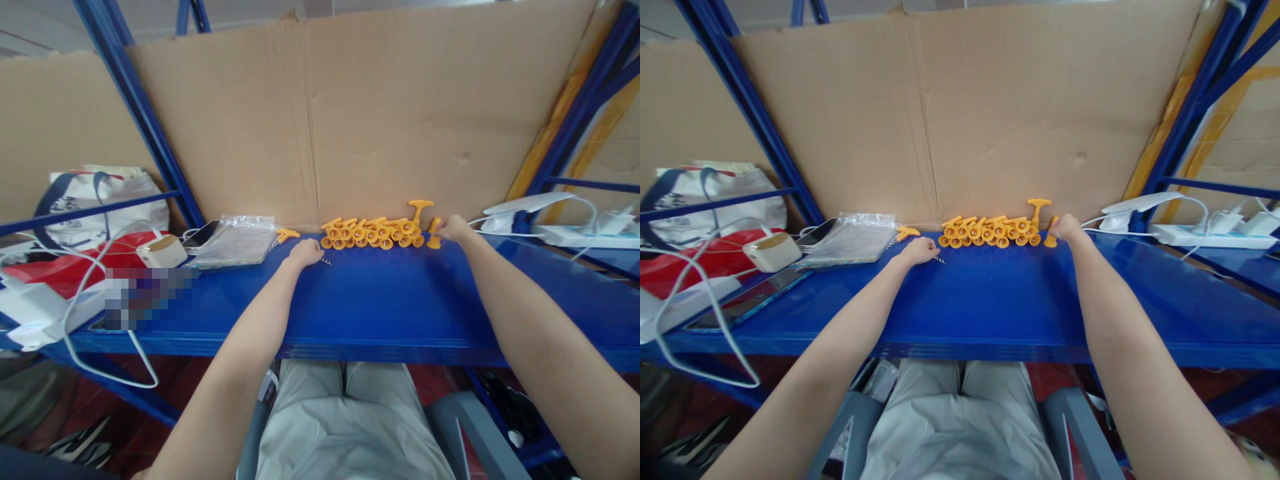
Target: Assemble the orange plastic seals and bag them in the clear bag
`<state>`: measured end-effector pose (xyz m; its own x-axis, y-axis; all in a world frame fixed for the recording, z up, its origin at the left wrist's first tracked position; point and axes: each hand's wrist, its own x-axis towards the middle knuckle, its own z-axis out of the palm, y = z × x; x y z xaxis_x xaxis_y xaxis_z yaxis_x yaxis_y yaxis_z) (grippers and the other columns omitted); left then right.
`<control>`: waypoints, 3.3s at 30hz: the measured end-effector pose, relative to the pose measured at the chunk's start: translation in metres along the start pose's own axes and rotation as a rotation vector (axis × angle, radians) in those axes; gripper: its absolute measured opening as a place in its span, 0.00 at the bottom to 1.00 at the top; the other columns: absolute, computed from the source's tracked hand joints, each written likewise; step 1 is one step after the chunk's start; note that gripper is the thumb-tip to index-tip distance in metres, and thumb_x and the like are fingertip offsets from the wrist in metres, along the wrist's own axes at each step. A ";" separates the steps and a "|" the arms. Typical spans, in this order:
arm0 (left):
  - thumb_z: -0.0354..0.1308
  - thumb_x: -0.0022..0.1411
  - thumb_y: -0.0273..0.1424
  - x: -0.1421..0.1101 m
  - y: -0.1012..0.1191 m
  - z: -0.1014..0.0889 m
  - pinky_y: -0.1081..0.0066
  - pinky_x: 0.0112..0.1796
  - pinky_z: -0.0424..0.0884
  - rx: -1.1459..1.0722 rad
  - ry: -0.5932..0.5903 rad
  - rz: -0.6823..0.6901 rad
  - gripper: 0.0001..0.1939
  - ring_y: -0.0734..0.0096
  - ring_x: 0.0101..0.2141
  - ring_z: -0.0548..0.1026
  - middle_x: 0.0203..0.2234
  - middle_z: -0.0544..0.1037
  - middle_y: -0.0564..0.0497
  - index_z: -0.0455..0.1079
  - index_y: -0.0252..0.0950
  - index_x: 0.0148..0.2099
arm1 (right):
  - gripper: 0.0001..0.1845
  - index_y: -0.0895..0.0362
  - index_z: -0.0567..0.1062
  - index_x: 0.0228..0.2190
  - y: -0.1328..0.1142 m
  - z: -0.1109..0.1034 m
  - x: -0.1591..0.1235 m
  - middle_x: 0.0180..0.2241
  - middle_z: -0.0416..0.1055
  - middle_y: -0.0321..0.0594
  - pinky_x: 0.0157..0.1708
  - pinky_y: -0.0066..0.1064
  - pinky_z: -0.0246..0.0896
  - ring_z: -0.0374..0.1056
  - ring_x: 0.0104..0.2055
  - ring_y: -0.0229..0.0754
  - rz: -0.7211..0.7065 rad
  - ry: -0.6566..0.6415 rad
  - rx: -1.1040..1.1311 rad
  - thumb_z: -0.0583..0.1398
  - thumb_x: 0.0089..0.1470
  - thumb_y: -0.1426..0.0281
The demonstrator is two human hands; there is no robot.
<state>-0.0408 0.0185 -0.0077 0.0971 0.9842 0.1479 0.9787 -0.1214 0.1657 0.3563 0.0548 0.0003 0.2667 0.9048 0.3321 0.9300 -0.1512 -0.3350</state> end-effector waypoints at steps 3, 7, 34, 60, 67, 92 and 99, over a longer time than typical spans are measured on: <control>0.56 0.62 0.32 0.001 0.000 0.001 0.72 0.41 0.73 0.002 0.016 0.002 0.11 0.59 0.44 0.80 0.40 0.83 0.43 0.79 0.36 0.41 | 0.03 0.58 0.79 0.28 -0.005 0.000 -0.017 0.26 0.75 0.41 0.33 0.31 0.69 0.75 0.32 0.46 0.108 -0.013 0.095 0.64 0.48 0.76; 0.56 0.62 0.32 0.003 -0.002 0.002 0.70 0.41 0.74 0.001 0.015 0.021 0.11 0.57 0.45 0.80 0.41 0.83 0.41 0.79 0.35 0.41 | 0.05 0.59 0.79 0.28 -0.009 0.000 -0.028 0.29 0.77 0.42 0.39 0.32 0.70 0.75 0.36 0.46 0.075 0.036 0.154 0.65 0.45 0.77; 0.59 0.56 0.27 -0.004 -0.001 -0.012 0.72 0.46 0.72 0.115 -0.096 0.068 0.16 0.59 0.48 0.78 0.46 0.82 0.43 0.79 0.37 0.46 | 0.09 0.58 0.75 0.25 -0.033 0.005 -0.046 0.29 0.75 0.44 0.38 0.39 0.67 0.74 0.37 0.54 -0.124 -0.312 -0.017 0.67 0.46 0.66; 0.59 0.52 0.29 -0.010 0.017 -0.006 0.72 0.35 0.69 -0.193 0.048 0.347 0.11 0.67 0.31 0.76 0.27 0.79 0.52 0.77 0.35 0.39 | 0.17 0.56 0.80 0.46 -0.112 0.004 -0.100 0.46 0.77 0.48 0.42 0.38 0.63 0.72 0.50 0.53 -0.728 -0.077 -0.342 0.58 0.57 0.71; 0.60 0.52 0.30 -0.012 0.023 -0.006 0.72 0.34 0.69 -0.178 0.086 0.381 0.12 0.67 0.30 0.76 0.27 0.79 0.52 0.77 0.34 0.41 | 0.18 0.58 0.78 0.49 -0.123 0.003 -0.108 0.46 0.74 0.52 0.44 0.39 0.62 0.70 0.50 0.54 -0.783 -0.068 -0.285 0.57 0.59 0.72; 0.61 0.56 0.30 -0.018 0.029 -0.010 0.70 0.37 0.68 -0.048 0.147 0.375 0.15 0.62 0.36 0.79 0.33 0.82 0.47 0.76 0.35 0.46 | 0.26 0.52 0.74 0.55 -0.105 0.032 -0.079 0.50 0.73 0.46 0.49 0.46 0.70 0.71 0.48 0.48 -0.761 -0.192 0.405 0.65 0.53 0.72; 0.61 0.57 0.30 -0.017 0.028 -0.010 0.70 0.38 0.69 -0.031 0.162 0.374 0.14 0.61 0.38 0.79 0.37 0.82 0.45 0.76 0.34 0.46 | 0.18 0.56 0.74 0.48 -0.099 0.024 -0.078 0.46 0.76 0.47 0.50 0.40 0.71 0.76 0.45 0.43 -0.508 -0.425 0.710 0.64 0.55 0.73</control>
<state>-0.0167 -0.0029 0.0039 0.4131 0.8388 0.3546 0.8750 -0.4735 0.1008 0.2378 0.0091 -0.0139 -0.3674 0.8855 0.2845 0.5032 0.4465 -0.7399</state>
